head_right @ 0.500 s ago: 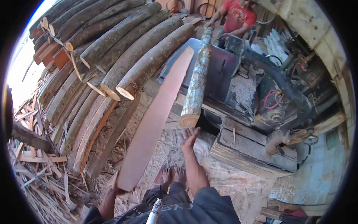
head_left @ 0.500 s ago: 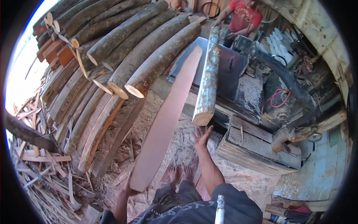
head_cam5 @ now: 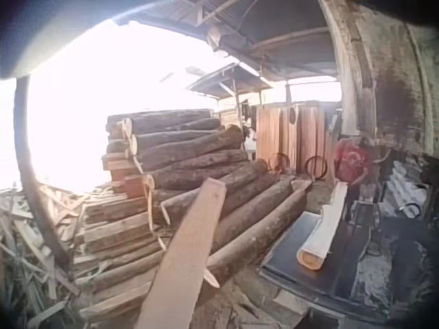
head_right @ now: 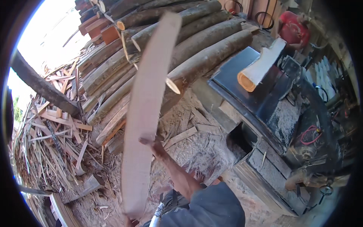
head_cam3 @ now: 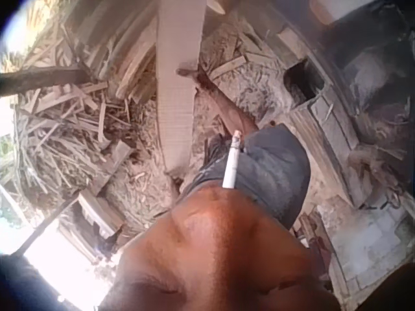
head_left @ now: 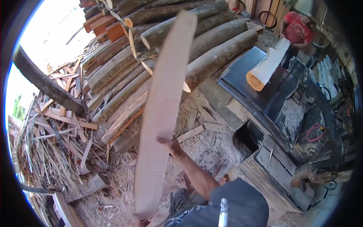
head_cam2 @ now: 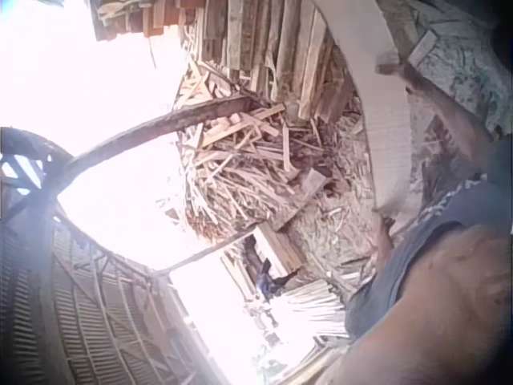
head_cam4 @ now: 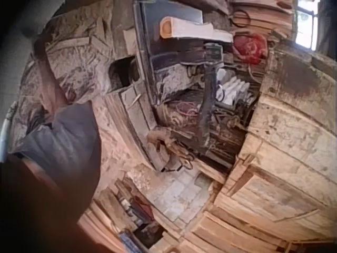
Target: The person saws logs into planks using a table saw, feeding the logs through the blade and setting aside the resulting boards.
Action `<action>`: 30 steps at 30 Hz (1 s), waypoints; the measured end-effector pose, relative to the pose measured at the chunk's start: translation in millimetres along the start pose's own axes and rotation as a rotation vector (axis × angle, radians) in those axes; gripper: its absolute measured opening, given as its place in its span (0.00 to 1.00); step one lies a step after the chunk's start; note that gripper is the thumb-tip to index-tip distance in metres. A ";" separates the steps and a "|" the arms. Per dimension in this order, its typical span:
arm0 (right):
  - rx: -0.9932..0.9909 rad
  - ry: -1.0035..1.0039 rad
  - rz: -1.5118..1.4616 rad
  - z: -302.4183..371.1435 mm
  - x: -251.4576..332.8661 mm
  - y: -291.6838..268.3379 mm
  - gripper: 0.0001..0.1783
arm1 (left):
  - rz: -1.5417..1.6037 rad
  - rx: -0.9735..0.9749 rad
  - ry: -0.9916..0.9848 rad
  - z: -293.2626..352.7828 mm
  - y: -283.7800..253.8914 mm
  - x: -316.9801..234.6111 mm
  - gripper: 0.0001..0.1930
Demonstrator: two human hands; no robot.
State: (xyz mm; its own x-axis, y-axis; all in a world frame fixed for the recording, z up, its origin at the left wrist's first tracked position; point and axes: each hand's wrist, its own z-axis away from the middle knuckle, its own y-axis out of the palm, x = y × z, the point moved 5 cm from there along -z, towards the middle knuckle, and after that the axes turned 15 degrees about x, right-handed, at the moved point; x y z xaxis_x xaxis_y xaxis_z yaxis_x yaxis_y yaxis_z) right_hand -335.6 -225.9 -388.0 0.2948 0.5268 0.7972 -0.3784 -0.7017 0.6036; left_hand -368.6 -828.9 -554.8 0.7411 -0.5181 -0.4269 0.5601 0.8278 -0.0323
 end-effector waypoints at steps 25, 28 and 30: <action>-0.344 -0.238 2.082 23.6 142.7 -278.5 0.39 | 0.239 0.614 0.762 50.1 278.5 -311.3 0.27; -0.750 0.063 1.866 41.2 173.7 -338.3 0.41 | 0.309 0.859 0.632 -36.9 390.2 -324.2 0.28; -0.755 0.155 1.657 68.5 150.5 -352.3 0.41 | 0.428 0.972 0.616 -78.9 465.5 -333.3 0.30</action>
State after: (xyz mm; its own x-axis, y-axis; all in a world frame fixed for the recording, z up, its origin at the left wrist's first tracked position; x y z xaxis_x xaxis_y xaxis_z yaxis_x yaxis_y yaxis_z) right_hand -97.8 67.7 -481.2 -0.8115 -0.3406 0.4749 -0.4445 -0.1678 -0.8799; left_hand -384.0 -253.9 -498.8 0.7823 0.1622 -0.6014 0.5526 0.2649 0.7902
